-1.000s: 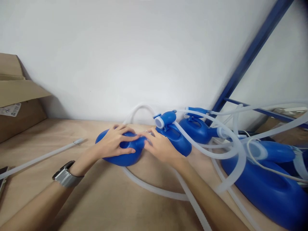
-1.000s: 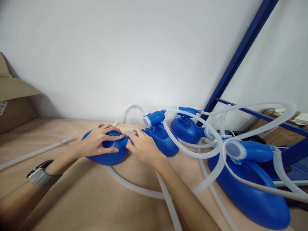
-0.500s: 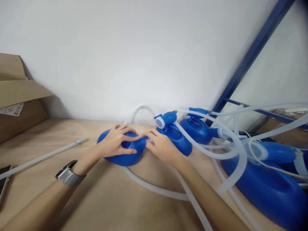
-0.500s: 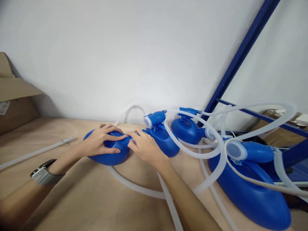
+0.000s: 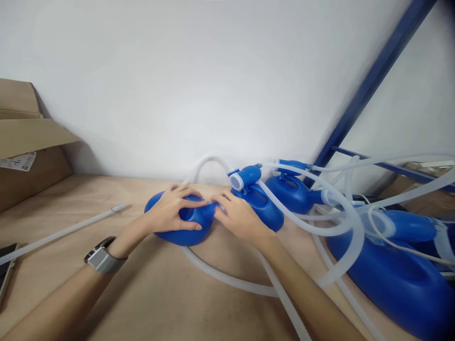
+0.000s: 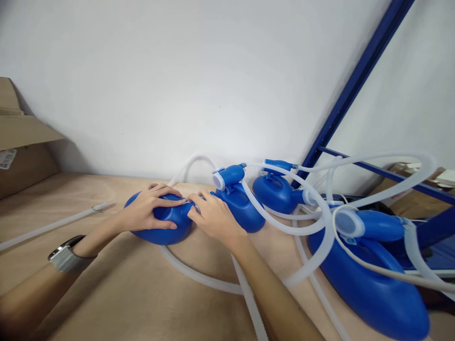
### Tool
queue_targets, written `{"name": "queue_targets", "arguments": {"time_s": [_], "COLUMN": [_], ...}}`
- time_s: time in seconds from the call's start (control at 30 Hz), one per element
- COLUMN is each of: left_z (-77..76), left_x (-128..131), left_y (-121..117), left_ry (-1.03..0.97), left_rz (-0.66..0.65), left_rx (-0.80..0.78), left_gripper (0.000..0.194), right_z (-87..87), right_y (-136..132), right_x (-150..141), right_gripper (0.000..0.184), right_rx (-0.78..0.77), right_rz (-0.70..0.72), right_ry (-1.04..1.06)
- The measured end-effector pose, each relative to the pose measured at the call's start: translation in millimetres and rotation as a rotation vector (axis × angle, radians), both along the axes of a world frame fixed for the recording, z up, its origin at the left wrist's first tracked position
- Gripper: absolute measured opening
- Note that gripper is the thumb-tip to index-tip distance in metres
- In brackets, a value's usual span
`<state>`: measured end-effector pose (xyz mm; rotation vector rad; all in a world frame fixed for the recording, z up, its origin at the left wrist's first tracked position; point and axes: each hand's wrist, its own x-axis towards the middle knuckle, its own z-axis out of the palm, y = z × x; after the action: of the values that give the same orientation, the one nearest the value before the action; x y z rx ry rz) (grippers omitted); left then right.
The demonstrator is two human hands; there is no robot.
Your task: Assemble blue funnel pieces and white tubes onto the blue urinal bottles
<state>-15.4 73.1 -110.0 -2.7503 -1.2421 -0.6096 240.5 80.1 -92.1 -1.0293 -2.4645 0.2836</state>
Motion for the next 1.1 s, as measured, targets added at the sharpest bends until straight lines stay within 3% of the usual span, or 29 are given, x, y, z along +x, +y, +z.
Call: {"name": "queue_targets", "arguments": {"time_s": [0.3,0.63,0.87,0.97,1.1], "left_z": [-1.1,0.6,0.5,1.3,8.8], "left_x": [-1,2,3,1,-10], "left_y": [4,3,2,2,2], "left_ry": [-0.050,-0.047,-0.049,-0.023,0.022], "left_rz": [-0.031,-0.034,-0.006,0.009,0.103], "left_rx": [-0.020,-0.024,-0.069,-0.064,-0.095], "left_gripper": [0.050,0.045,0.051,0.054,0.083], "right_z": [2.4,4.5,2.8,3.2,14.9], "right_y": [-2,-5,-4,-3,-1], "right_x": [0,5,3,9,26], "right_gripper": [0.034,0.039,0.031,0.044,0.084], "right_rx": [-0.076,-0.080,-0.057,-0.109,-0.253], "right_rz": [-0.050,0.026,0.014,0.018,-0.025], "right_ry": [-0.044,-0.066,-0.036,-0.006,-0.067]}}
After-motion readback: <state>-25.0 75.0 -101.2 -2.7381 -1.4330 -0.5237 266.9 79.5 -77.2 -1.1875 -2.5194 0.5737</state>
